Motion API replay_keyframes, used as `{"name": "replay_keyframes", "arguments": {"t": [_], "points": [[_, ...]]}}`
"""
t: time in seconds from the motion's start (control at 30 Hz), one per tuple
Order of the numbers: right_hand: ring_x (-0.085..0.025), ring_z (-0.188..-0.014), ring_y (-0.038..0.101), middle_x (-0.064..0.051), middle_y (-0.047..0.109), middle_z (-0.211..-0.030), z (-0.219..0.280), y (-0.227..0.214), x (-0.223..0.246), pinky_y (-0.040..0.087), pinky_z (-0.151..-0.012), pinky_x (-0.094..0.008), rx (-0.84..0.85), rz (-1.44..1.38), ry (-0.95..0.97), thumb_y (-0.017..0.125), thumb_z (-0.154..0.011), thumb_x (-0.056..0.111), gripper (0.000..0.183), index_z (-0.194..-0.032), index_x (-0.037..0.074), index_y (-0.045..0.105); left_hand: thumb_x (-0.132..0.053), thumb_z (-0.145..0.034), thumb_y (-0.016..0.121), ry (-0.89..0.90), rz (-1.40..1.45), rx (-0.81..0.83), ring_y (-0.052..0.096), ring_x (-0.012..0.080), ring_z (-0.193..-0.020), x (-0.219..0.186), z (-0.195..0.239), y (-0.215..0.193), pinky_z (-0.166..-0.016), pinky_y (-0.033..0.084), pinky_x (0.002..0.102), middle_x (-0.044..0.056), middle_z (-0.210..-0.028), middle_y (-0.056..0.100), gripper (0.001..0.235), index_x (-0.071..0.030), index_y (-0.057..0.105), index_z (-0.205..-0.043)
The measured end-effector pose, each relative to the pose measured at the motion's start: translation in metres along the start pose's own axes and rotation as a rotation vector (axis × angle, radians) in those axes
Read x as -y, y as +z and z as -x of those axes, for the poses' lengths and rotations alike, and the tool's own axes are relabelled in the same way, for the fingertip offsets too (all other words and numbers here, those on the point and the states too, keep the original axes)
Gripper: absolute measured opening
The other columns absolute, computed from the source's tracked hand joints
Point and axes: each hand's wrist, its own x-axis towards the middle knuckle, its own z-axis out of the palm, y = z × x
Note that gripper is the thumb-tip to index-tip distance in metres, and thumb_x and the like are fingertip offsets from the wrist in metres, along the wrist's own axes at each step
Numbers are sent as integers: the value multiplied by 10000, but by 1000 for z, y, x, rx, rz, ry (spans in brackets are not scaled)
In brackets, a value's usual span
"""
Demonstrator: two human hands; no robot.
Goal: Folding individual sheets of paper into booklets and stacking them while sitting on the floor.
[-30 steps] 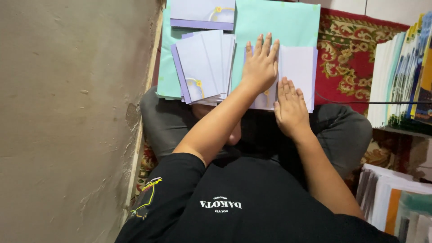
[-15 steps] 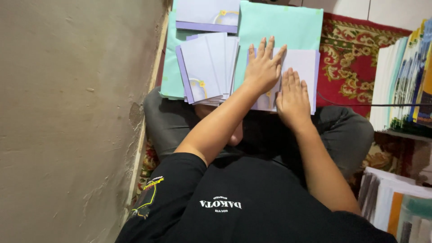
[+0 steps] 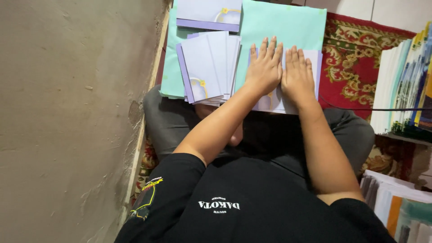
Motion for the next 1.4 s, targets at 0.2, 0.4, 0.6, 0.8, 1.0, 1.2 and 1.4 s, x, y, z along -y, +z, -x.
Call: {"name": "replay_keyframes", "arguments": {"t": [0.2, 0.4, 0.6, 0.8, 1.0, 1.2, 1.4], "points": [[-413, -1561, 188, -266, 223, -1684, 36, -6, 13, 162, -1255, -539, -13, -3, -8, 355, -1073, 184, 599, -1620, -48, 276, -374, -1048, 340, -26, 52, 182, 181, 312, -1567, 1, -3, -21, -1259, 158, 604, 97, -1684, 224, 622, -98, 289, -1603], [-400, -1563, 240, -213, 227, -1708, 121, 9, 23, 238, -1233, -557, -17, 89, -5, 440, -1052, 274, 683, -1640, -4, 233, -377, -1109, 208, 61, 114, 380, -73, 371, -1559, 0, 1, -60, -1259, -4, 628, 179, -1701, -8, 597, -175, 122, -1664], [-387, -1553, 252, -193, 220, -1718, 118, 16, 11, 228, -1217, -561, 5, 74, -13, 390, -1057, 262, 654, -1652, 32, 244, -406, -1043, 401, 263, 161, 73, 269, 360, -1554, -16, 71, -19, -1226, 227, 617, 164, -1659, 306, 602, -156, 378, -1590], [-422, -1544, 253, -220, 234, -1701, 51, 14, -2, 232, -1205, -595, -38, 23, -2, 413, -1081, 238, 603, -1645, 44, 320, -450, -1047, 408, 308, 135, 87, 239, 364, -1566, -9, 103, -23, -1243, 219, 579, 167, -1670, 286, 669, -70, 333, -1592], [-404, -1564, 211, -215, 206, -1712, 4, 19, -16, 169, -1227, -590, -51, -36, -8, 433, -1067, 231, 613, -1648, 57, 338, -483, -1052, 416, 325, 127, 146, 249, 376, -1563, -7, 102, -31, -1245, 225, 574, 176, -1672, 287, 708, -52, 300, -1603], [-412, -1519, 314, -260, 369, -1636, 10, 17, -22, 190, -1234, -520, -243, -227, -48, 406, -1099, 122, 465, -1532, -32, 476, -363, -885, 721, 319, 267, 97, 382, 434, -1485, -7, 92, -40, -1178, 363, 603, 208, -1555, 413, 723, -147, 449, -1518], [-416, -1493, 366, -251, 438, -1586, 12, 1, -9, 212, -1235, -523, -276, -272, -19, 366, -1119, 174, 444, -1488, -38, 489, -558, -744, 848, 440, 300, 173, 196, 421, -1568, 9, 83, -67, -1217, 179, 679, 168, -1652, 290, 735, -266, 581, -1364]]}}
